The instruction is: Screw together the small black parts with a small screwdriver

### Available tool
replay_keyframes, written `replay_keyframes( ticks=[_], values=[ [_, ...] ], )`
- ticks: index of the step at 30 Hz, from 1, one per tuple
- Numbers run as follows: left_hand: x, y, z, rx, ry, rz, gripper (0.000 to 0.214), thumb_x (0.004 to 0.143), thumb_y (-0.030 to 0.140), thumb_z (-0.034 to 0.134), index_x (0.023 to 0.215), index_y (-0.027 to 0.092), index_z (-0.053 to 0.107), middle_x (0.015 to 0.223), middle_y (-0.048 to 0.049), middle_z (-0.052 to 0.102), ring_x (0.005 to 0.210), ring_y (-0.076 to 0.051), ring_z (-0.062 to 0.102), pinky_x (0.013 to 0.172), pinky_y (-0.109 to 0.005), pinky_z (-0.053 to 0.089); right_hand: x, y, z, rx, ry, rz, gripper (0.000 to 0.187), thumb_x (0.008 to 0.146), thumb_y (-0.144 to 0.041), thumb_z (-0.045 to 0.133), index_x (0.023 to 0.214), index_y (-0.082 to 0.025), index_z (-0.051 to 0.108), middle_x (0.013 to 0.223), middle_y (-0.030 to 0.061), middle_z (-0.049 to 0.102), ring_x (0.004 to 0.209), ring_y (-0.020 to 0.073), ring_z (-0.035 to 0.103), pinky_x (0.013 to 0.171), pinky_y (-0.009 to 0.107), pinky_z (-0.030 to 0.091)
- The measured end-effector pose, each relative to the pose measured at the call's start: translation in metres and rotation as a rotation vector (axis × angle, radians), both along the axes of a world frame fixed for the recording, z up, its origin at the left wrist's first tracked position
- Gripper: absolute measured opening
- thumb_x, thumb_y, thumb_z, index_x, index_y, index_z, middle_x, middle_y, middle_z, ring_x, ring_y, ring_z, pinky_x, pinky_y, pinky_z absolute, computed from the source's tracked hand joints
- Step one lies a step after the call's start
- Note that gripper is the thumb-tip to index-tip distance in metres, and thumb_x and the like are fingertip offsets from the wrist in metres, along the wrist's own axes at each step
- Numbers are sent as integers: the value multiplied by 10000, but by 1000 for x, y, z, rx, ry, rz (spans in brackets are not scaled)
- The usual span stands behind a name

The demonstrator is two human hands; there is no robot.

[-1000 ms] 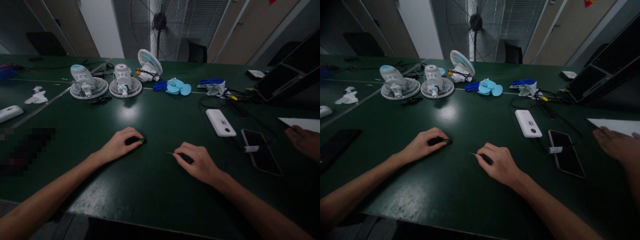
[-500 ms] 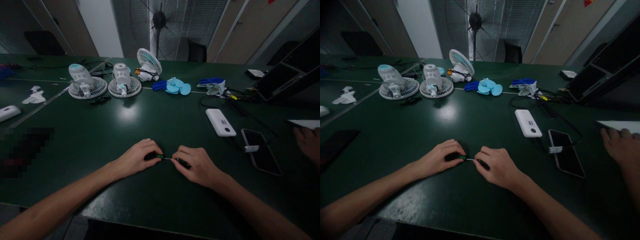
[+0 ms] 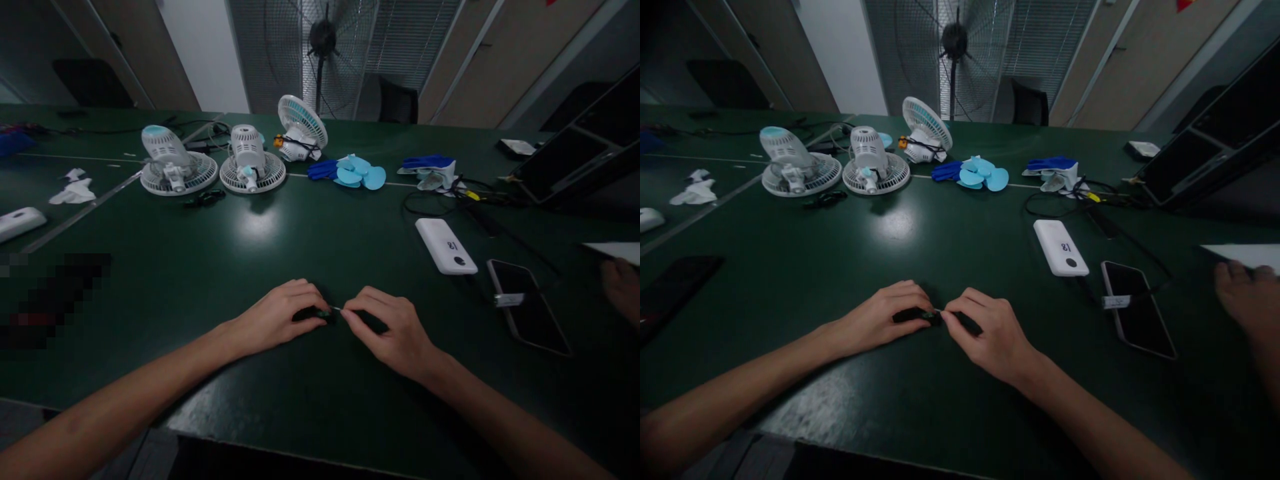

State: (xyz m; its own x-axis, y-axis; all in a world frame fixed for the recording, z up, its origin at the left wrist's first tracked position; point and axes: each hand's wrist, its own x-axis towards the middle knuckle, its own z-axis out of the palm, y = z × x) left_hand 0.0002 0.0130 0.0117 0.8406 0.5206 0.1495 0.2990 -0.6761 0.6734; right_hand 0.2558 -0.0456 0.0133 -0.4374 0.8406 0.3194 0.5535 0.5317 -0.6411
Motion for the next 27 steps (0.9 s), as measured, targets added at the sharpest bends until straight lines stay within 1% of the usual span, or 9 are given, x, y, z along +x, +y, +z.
replay_keyframes(
  ticks=[5, 8, 15, 18, 20, 25, 27],
  values=[
    [0, 0, 2, 0, -7, 8, 193, 1009, 289, 622, 1180, 208, 664, 1102, -60, 664, 1056, -208, 599, 960, -371, 460, 3, 2, -3, 4, -19, -12, 123, 1010, -220, 593, 996, -184, 710, 899, 28, 677, 748, 142, 637, 680, 283, 456],
    [-1, 1, 2, 6, -4, 4, 186, 1014, 285, 612, 1175, 205, 659, 1108, -61, 660, 1061, -206, 597, 959, -370, 457, 8, 3, -5, 3, -57, 15, 132, 1012, -230, 588, 1003, -187, 712, 897, 27, 670, 740, 139, 628, 661, 278, 445],
    [-3, 0, 0, 16, 1, 9, 195, 1004, 273, 620, 1185, 204, 641, 1115, -60, 649, 1059, -205, 586, 967, -371, 451, 14, 1, -1, -17, -264, 78, 148, 1022, -255, 564, 1007, -206, 703, 885, 20, 647, 702, 142, 588, 615, 290, 378],
    [-3, -1, 0, 24, -4, 19, 185, 998, 268, 622, 1169, 201, 641, 1098, -61, 647, 1047, -204, 585, 956, -365, 452, 12, 1, -1, -2, -308, 87, 148, 1021, -251, 559, 997, -206, 698, 880, 19, 641, 709, 147, 587, 619, 297, 368],
    [-2, -1, 0, 26, -3, 10, 179, 995, 266, 626, 1159, 196, 643, 1084, -61, 647, 1033, -204, 587, 932, -356, 456, 8, 1, -1, 8, -288, 81, 141, 1021, -248, 566, 1006, -203, 699, 886, 21, 644, 719, 146, 592, 626, 294, 377],
    [-1, 0, 3, 30, 5, 2, 168, 997, 271, 625, 1140, 188, 647, 1065, -59, 649, 1012, -200, 587, 922, -360, 457, -4, 2, -1, 33, -76, 32, 145, 1034, -239, 566, 1032, -184, 700, 941, 37, 668, 778, 138, 628, 673, 269, 441],
    [-1, -1, 4, 29, 8, 1, 169, 997, 283, 624, 1137, 191, 652, 1067, -60, 651, 1012, -200, 587, 920, -361, 461, -3, 3, -2, 41, -72, 29, 143, 1028, -233, 572, 1022, -182, 704, 928, 37, 669, 759, 136, 627, 664, 267, 448]
  ],
)
